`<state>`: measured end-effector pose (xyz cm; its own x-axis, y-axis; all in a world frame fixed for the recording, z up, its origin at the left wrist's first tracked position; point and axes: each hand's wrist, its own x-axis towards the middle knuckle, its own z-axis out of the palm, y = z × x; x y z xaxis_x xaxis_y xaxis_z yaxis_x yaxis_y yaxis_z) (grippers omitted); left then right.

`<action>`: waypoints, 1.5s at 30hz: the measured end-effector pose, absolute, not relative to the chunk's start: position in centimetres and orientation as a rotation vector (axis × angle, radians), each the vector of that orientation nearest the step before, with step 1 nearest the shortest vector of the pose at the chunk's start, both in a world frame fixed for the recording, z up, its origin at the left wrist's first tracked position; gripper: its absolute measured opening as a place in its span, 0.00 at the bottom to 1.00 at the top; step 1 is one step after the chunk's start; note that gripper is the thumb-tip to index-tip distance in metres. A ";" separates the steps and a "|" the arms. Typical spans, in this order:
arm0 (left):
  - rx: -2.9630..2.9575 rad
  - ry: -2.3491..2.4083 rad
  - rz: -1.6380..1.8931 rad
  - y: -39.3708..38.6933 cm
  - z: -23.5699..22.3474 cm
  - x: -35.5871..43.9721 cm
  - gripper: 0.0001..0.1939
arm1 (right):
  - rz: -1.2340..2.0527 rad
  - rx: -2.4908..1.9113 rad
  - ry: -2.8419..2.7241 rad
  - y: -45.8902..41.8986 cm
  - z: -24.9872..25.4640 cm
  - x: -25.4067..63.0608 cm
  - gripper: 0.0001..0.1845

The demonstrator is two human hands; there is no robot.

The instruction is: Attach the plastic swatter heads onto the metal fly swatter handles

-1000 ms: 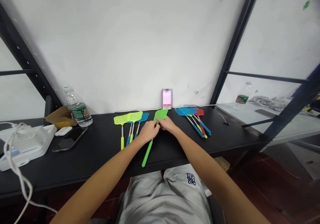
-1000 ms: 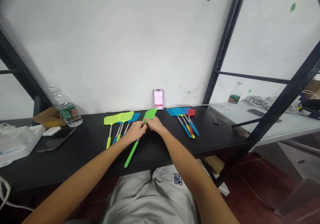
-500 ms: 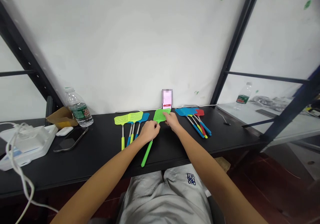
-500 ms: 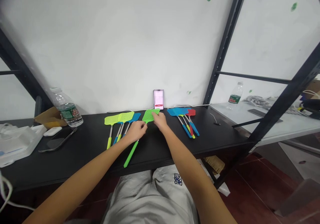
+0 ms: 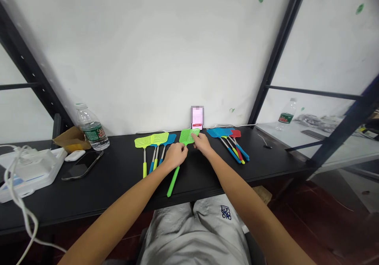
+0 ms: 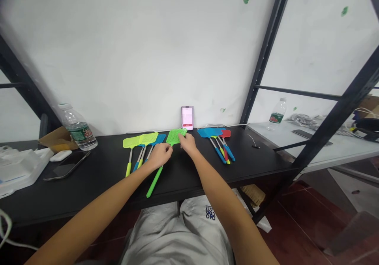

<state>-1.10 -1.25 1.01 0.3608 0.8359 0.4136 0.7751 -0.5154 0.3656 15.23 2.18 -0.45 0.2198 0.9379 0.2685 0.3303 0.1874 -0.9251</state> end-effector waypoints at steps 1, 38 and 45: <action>2.503 1.484 0.868 -1.3 1.0 -1.1 0.17 | 0.706 -1.336 -1.293 2.3 -0.5 15.3 0.18; 2.386 1.414 1.001 -1.2 1.9 -1.5 0.17 | 1.358 -0.879 -1.322 0.8 0.8 14.6 0.23; 2.351 1.369 1.022 -0.9 1.7 -1.5 0.16 | 1.364 -0.860 -1.301 1.0 0.7 14.7 0.23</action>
